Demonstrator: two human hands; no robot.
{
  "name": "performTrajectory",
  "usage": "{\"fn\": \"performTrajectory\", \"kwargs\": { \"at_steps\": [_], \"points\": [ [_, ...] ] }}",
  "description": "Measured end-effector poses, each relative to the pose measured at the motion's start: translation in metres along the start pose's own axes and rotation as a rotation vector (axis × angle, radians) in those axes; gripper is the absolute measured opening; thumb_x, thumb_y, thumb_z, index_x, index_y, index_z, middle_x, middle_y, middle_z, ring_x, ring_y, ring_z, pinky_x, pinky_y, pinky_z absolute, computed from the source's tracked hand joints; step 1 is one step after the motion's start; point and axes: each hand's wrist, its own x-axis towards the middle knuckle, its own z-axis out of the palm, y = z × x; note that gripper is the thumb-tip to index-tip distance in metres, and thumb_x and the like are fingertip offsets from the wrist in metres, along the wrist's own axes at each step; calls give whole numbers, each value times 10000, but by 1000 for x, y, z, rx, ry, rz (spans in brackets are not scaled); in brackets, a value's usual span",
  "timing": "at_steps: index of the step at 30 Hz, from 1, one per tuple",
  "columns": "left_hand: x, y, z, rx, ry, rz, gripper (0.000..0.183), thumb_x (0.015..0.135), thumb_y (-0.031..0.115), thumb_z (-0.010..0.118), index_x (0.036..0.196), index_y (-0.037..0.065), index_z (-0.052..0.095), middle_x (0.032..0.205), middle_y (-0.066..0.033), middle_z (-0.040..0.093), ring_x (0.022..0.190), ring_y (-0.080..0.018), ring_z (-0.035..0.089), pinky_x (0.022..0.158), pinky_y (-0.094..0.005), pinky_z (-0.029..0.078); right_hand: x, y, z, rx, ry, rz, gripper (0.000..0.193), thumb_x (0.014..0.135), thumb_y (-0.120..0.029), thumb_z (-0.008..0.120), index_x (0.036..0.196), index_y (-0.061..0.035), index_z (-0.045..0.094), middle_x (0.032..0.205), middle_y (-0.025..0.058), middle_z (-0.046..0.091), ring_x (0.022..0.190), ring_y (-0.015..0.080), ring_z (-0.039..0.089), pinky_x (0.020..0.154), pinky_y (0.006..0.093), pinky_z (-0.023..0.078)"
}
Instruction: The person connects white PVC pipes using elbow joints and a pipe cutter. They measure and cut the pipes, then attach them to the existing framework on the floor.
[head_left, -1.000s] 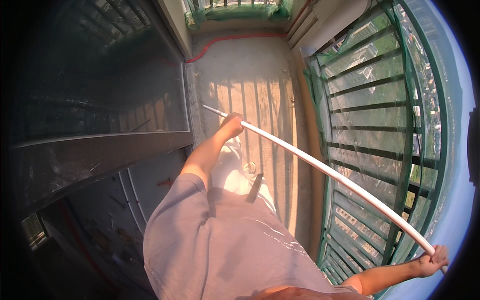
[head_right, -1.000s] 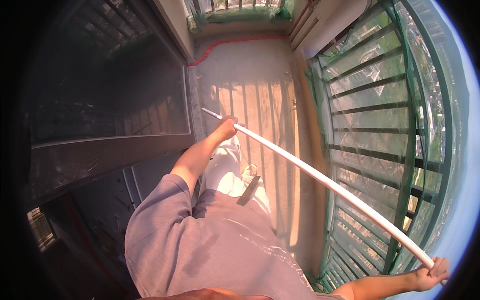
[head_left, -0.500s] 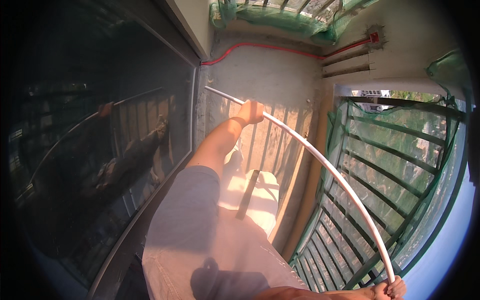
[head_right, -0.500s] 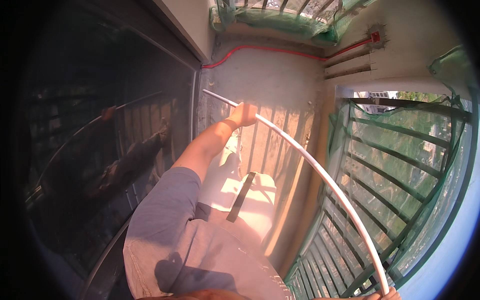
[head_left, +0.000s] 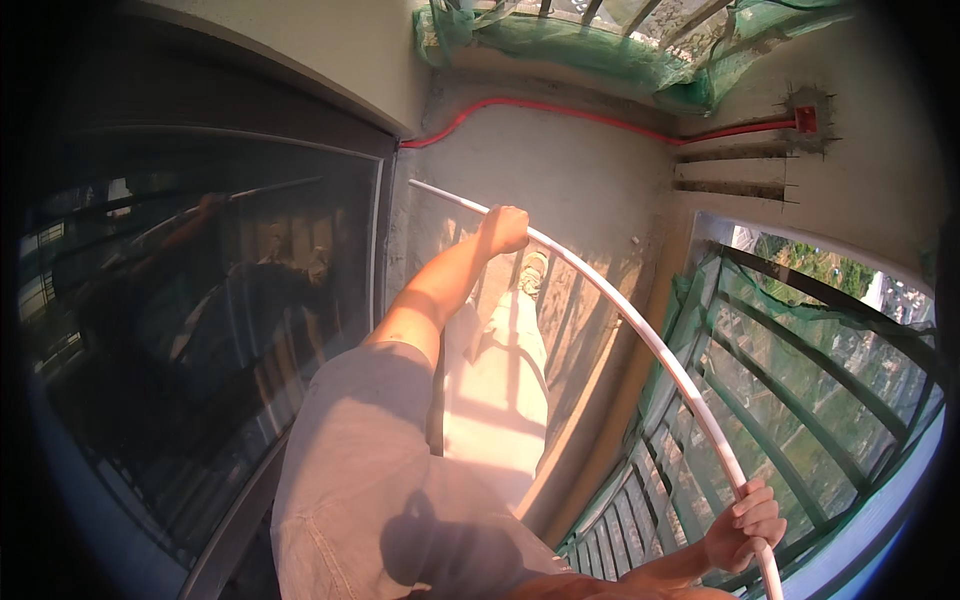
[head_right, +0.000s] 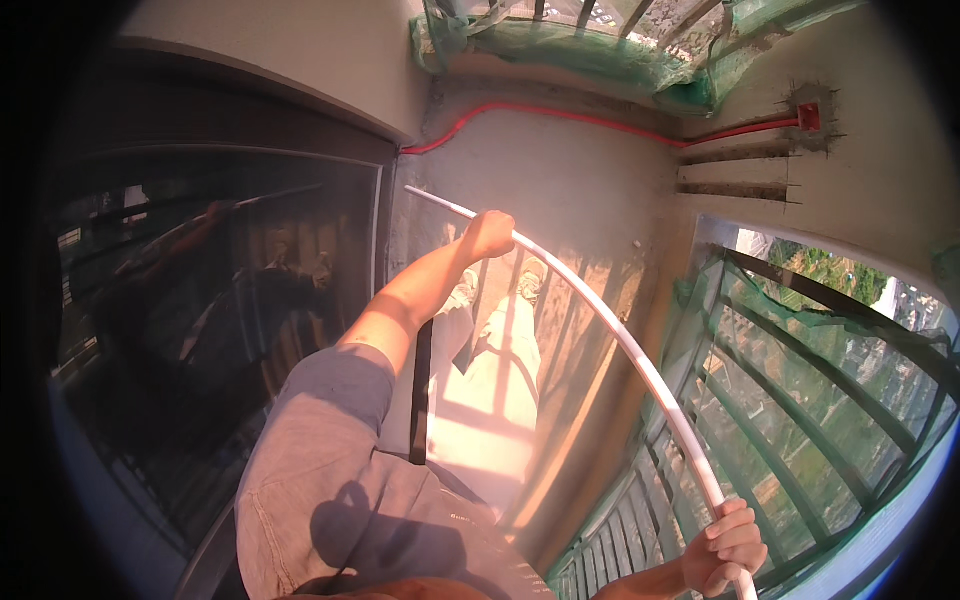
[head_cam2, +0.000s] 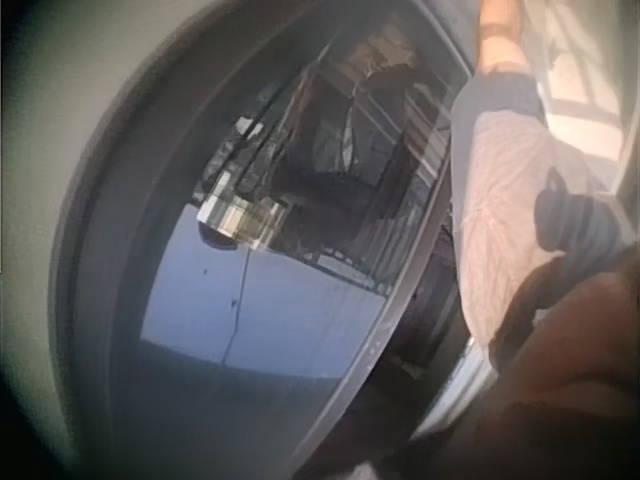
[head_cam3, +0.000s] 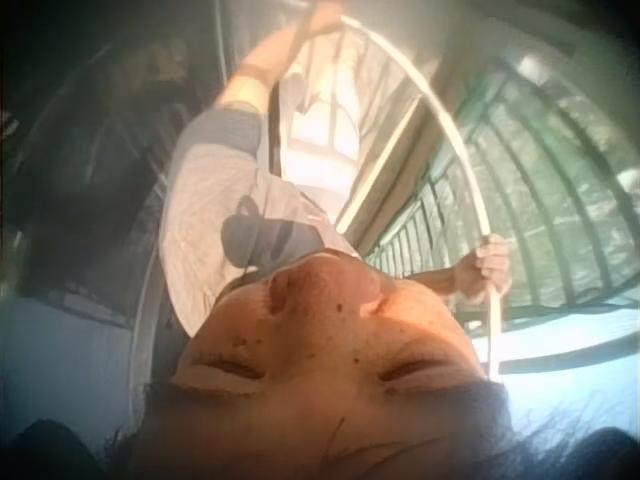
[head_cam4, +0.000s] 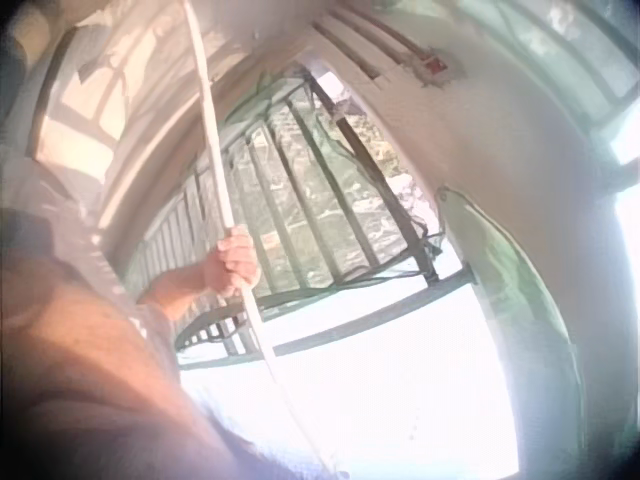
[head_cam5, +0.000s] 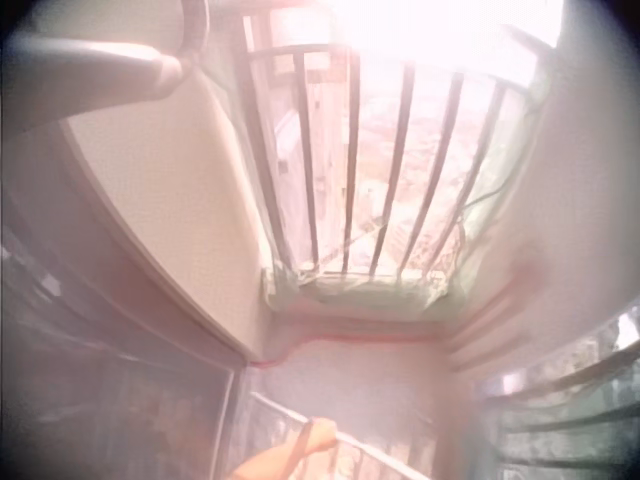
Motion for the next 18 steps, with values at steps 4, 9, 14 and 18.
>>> {"fn": "performTrajectory", "kwargs": {
  "at_steps": [4, 9, 14, 18],
  "points": [
    [52, -40, 10, -12, -62, -85, 254, 737, 149, 643, 893, -5, 772, 921, -271, 732, 928, -455, 718, 864, -519, 576, 15, 69, 4, -134, -24, 77, 363, 1032, -383, 626, 810, -141, 472, 717, 1, 454, 791, 181, 484, 911, 426, 380],
    [111, -103, 49, -72, 159, -47, 216, 767, 178, 656, 838, 16, 780, 846, -260, 727, 841, -444, 721, 814, -516, 576, 37, 172, 4, 32, -17, 33, 304, 997, -238, 569, 743, -150, 427, 679, -19, 376, 747, 168, 413, 876, 416, 348],
    [160, -157, 75, -14, 117, -78, 226, 796, 180, 640, 861, 30, 796, 834, -254, 735, 827, -415, 743, 792, -489, 594, 60, 278, 9, 171, 29, -139, 318, 1001, -277, 534, 725, -159, 431, 635, -23, 360, 658, 147, 376, 729, 373, 325],
    [194, -179, 83, 70, -64, -197, 269, 841, 176, 617, 956, 20, 805, 959, -260, 760, 921, -399, 766, 814, -469, 609, 79, 353, 7, 273, -148, -238, 310, 993, -260, 529, 719, -156, 431, 631, -20, 362, 656, 144, 375, 706, 375, 322]
  ]
}}
